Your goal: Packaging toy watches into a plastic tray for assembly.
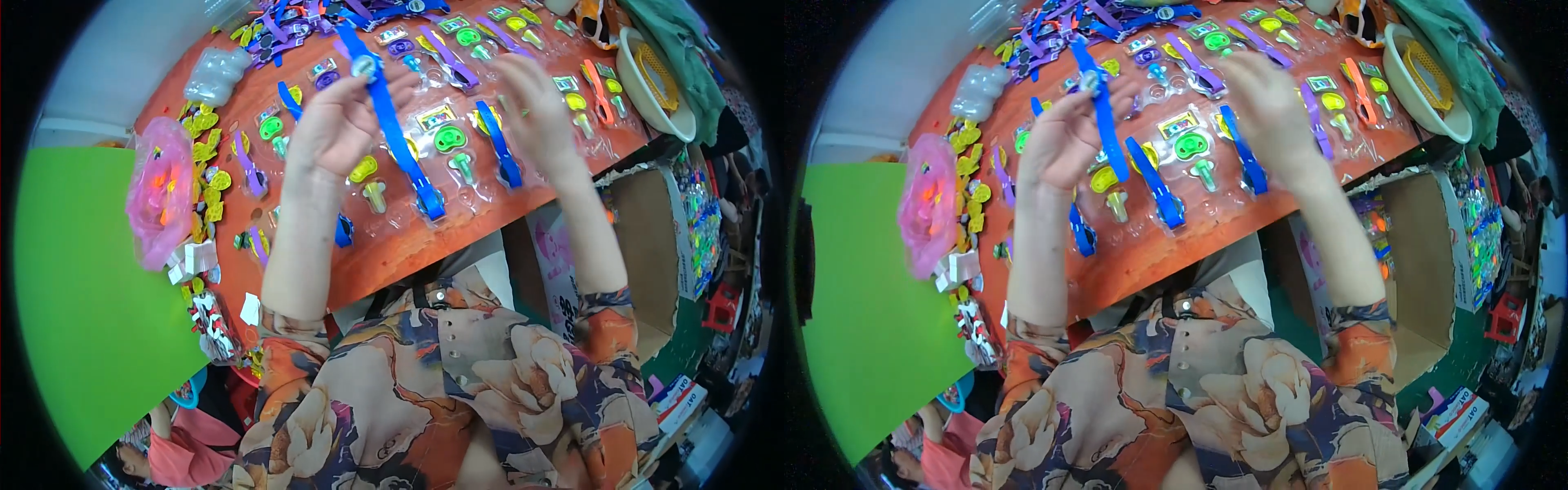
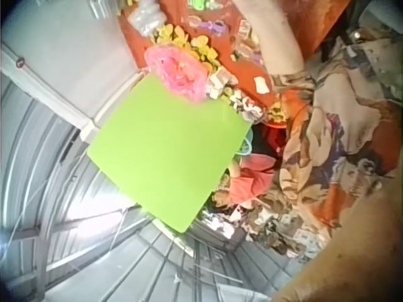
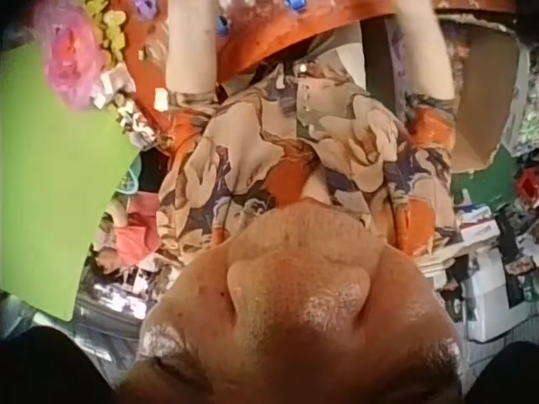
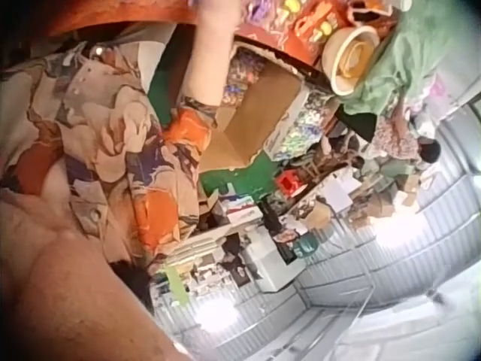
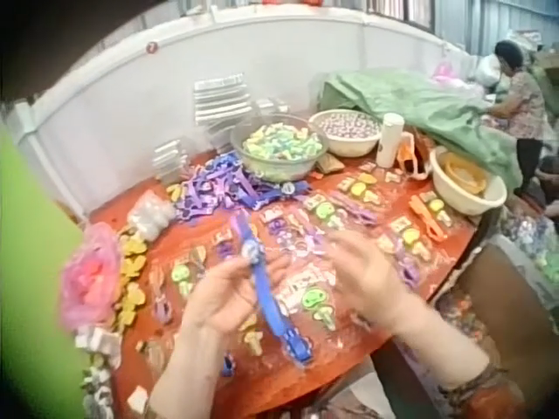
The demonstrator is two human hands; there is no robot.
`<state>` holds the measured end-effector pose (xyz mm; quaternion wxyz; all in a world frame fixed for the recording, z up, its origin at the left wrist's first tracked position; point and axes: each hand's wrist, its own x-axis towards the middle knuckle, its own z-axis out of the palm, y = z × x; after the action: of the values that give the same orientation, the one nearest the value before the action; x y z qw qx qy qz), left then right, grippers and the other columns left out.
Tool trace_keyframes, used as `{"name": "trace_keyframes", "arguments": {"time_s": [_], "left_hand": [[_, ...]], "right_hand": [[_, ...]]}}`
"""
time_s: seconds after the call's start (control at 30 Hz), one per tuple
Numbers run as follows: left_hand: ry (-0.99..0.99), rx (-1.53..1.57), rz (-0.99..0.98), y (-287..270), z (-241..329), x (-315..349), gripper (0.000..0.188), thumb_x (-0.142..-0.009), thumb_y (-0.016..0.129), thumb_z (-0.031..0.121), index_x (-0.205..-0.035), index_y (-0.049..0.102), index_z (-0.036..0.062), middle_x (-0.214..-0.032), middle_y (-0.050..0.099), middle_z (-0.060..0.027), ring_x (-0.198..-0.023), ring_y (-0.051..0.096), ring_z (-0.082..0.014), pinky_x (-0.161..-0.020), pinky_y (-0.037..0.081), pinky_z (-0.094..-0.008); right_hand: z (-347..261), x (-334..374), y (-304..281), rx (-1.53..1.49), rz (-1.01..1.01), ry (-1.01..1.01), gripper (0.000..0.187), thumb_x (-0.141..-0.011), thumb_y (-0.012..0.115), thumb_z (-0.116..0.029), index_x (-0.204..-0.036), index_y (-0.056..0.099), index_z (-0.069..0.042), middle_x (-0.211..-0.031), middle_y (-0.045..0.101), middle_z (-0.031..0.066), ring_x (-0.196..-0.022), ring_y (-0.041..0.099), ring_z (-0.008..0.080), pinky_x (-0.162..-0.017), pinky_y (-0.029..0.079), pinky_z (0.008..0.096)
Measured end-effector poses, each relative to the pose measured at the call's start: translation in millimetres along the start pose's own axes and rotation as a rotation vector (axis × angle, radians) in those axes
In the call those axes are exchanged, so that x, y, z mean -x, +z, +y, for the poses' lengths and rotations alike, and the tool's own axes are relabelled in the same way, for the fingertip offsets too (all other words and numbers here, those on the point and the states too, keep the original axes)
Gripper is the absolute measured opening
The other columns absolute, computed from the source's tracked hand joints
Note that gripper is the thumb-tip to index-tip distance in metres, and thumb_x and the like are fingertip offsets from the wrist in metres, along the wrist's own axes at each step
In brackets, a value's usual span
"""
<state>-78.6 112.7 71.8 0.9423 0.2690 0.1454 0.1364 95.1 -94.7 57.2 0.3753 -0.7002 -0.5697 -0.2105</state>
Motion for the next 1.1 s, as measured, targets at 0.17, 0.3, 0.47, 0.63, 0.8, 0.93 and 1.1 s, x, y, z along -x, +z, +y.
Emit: {"name": "trace_keyframes", "arguments": {"time_s": [0.17, 0.3, 0.47, 0.63, 0.8, 0.93, 1.1], "left_hand": [[-0.225, 0.200, -0.128, 5.1, -46.9, 9.3, 0.029, -0.099, 0.047, 0.006, -0.121, 0.052, -0.0126, -0.123, 0.062, -0.0284, -0.116, 0.063, -0.0363, -0.099, 0.054, -0.0460], [-0.174, 0.201, -0.184, 10.5, -63.6, 24.6, 0.031, -0.100, 0.047, 0.006, -0.128, 0.051, -0.0069, -0.129, 0.059, -0.0260, -0.118, 0.061, -0.0328, -0.102, 0.052, -0.0452], [-0.062, 0.059, -0.009, 23.3, -77.4, 36.5, 0.028, -0.097, 0.056, 0.007, -0.123, 0.054, -0.0001, -0.123, 0.064, -0.0190, -0.114, 0.064, -0.0281, -0.099, 0.054, -0.0420], [-0.099, 0.035, -0.037, 7.4, -79.0, 36.8, 0.023, -0.094, 0.059, 0.005, -0.117, 0.057, 0.0010, -0.111, 0.066, -0.0122, -0.101, 0.065, -0.0233, -0.087, 0.054, -0.0377], [-0.136, 0.030, -0.080, 12.7, -72.7, 40.4, 0.013, -0.091, 0.057, -0.001, -0.103, 0.061, 0.0010, -0.100, 0.067, -0.0112, -0.098, 0.064, -0.0241, -0.085, 0.054, -0.0406], [-0.094, 0.118, -0.011, 15.4, -84.2, 37.7, 0.010, -0.093, 0.058, 0.003, -0.100, 0.059, -0.0020, -0.103, 0.066, -0.0137, -0.097, 0.063, -0.0286, -0.090, 0.052, -0.0429], [-0.115, 0.350, 0.003, 32.4, -84.9, 39.0, 0.022, -0.092, 0.060, 0.018, -0.103, 0.057, -0.0010, -0.097, 0.068, -0.0155, -0.089, 0.063, -0.0302, -0.085, 0.052, -0.0434]], "right_hand": [[-73.9, 26.1, -1.5, -0.055, -0.055, -0.321, 0.033, -0.083, 0.060, -0.005, -0.115, 0.068, -0.008, -0.122, 0.063, 0.0112, -0.103, 0.063, 0.0307, -0.082, 0.053, 0.0378], [-81.5, 47.6, 4.9, -0.325, 0.068, -0.095, 0.040, -0.076, 0.068, 0.000, -0.116, 0.067, -0.005, -0.122, 0.063, 0.0115, -0.092, 0.061, 0.0287, -0.083, 0.052, 0.0355], [-115.6, 59.3, 11.0, -1.166, 0.315, 0.691, 0.022, -0.096, 0.060, 0.001, -0.117, 0.063, -0.001, -0.120, 0.061, 0.0066, -0.109, 0.060, 0.0119, -0.087, 0.051, 0.0234], [-113.3, 66.9, 7.0, -1.143, 0.143, 0.451, 0.016, -0.098, 0.054, 0.002, -0.113, 0.061, 0.001, -0.112, 0.064, 0.0095, -0.108, 0.061, 0.0150, -0.092, 0.051, 0.0274], [-104.1, 75.0, 8.0, -1.331, 0.142, 0.554, 0.024, -0.103, 0.052, -0.006, -0.126, 0.053, -0.004, -0.111, 0.064, 0.0081, -0.092, 0.061, 0.0114, -0.084, 0.052, 0.0276], [-112.9, 71.5, 14.6, -1.312, 0.375, 0.698, 0.034, -0.105, 0.049, -0.011, -0.137, 0.046, -0.001, -0.115, 0.061, 0.0098, -0.090, 0.060, 0.0102, -0.091, 0.053, 0.0320], [-108.3, 64.3, 13.1, -1.548, 0.526, 0.810, 0.040, -0.107, 0.045, -0.016, -0.145, 0.043, -0.004, -0.117, 0.062, 0.0124, -0.087, 0.052, 0.0117, -0.085, 0.046, 0.0282]]}}
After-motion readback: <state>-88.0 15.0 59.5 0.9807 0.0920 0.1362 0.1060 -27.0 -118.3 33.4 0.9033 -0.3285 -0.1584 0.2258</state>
